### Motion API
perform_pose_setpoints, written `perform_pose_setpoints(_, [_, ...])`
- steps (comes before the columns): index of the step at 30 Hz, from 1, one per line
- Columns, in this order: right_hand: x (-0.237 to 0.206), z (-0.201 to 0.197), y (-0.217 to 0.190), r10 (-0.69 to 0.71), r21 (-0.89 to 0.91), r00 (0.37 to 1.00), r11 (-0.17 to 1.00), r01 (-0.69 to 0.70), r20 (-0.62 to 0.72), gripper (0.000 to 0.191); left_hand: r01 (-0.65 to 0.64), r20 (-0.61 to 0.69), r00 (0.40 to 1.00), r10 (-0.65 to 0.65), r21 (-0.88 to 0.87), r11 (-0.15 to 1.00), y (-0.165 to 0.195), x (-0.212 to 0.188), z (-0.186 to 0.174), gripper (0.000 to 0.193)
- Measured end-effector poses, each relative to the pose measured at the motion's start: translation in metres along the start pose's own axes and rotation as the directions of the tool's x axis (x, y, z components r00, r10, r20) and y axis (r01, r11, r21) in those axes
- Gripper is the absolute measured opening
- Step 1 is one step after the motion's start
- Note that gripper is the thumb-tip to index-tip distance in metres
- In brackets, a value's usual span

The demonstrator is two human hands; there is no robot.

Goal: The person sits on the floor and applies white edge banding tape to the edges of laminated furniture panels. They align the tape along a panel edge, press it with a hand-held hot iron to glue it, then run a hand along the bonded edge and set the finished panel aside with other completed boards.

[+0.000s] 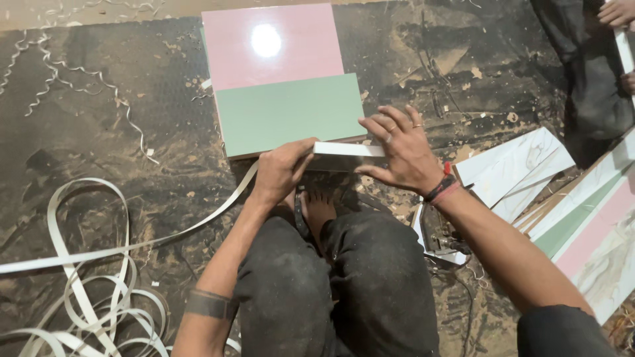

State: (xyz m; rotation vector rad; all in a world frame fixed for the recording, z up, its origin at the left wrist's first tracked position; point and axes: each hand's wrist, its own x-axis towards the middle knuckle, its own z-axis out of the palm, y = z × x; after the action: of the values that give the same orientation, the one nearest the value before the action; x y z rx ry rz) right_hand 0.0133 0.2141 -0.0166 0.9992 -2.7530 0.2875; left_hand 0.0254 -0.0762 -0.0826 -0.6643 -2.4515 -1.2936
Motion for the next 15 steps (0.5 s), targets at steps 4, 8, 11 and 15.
perform_pose_setpoints(4, [0.012, 0.000, -0.006, 0.092, -0.163, 0.983, 0.984, -0.066, 0.159, 0.075, 0.075, 0.025, 0.997, -0.074, -0.023, 0.997, -0.005, -0.004, 0.001, 0.028])
perform_pose_setpoints(8, [0.033, -0.004, -0.036, 0.054, -0.066, 0.982, 0.997, -0.043, 0.179, 0.060, 0.061, 0.114, 0.992, -0.062, 0.007, 0.998, -0.023, -0.019, 0.004, 0.038])
perform_pose_setpoints(11, [0.047, 0.012, -0.059, 0.062, 0.070, 0.970, 0.994, -0.080, 0.237, 0.044, 0.105, 0.108, 0.988, -0.107, 0.030, 0.994, -0.036, -0.034, 0.002, 0.039])
perform_pose_setpoints(15, [0.042, 0.035, -0.042, 0.081, 0.254, 0.983, 0.960, -0.122, 0.168, 0.034, 0.156, 0.029, 0.987, -0.156, 0.005, 0.988, -0.043, -0.045, -0.016, 0.032])
